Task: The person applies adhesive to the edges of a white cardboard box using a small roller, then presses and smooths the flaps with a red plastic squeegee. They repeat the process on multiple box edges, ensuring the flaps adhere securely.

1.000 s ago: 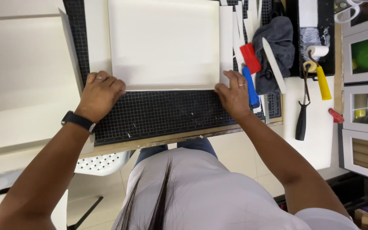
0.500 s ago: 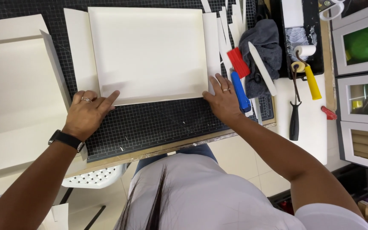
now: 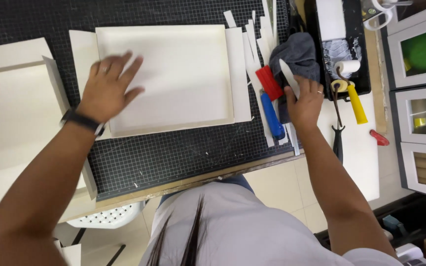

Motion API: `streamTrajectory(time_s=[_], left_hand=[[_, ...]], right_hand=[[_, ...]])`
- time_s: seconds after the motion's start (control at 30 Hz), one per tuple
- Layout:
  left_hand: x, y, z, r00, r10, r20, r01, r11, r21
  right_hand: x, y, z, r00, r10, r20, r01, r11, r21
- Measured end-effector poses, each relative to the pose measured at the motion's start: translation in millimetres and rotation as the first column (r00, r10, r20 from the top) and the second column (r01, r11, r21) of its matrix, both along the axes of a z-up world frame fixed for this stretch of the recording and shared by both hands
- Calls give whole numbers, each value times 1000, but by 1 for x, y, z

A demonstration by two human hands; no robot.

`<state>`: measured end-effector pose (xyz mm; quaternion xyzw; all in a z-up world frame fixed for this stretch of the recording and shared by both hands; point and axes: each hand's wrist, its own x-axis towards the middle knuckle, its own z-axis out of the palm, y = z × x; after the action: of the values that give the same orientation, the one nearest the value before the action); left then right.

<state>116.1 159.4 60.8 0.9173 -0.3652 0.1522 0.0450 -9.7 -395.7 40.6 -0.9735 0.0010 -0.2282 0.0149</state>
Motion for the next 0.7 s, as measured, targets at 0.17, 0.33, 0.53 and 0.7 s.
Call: streamTrajectory(time_s=[0.17,0.33,0.53,0.7], left_hand=[[111,-73,-38,971,90,-222,-116,988,-103],[160,-83,-88,930,275,-245,-242,958,155],[122,-44,-99,939,98,-328,-156,975,-156],[82,-28,-87,946,16,-325,-102,963,-249]], right_hand=[[-44,51,19,995,-44,-93,63,974,215],[-80,54,-6,987,-129,-92,151,946,287],[-75,43,-4,984,-158,-87,175,949,263],[-38,50,10,979,-172,113,153,975,161]])
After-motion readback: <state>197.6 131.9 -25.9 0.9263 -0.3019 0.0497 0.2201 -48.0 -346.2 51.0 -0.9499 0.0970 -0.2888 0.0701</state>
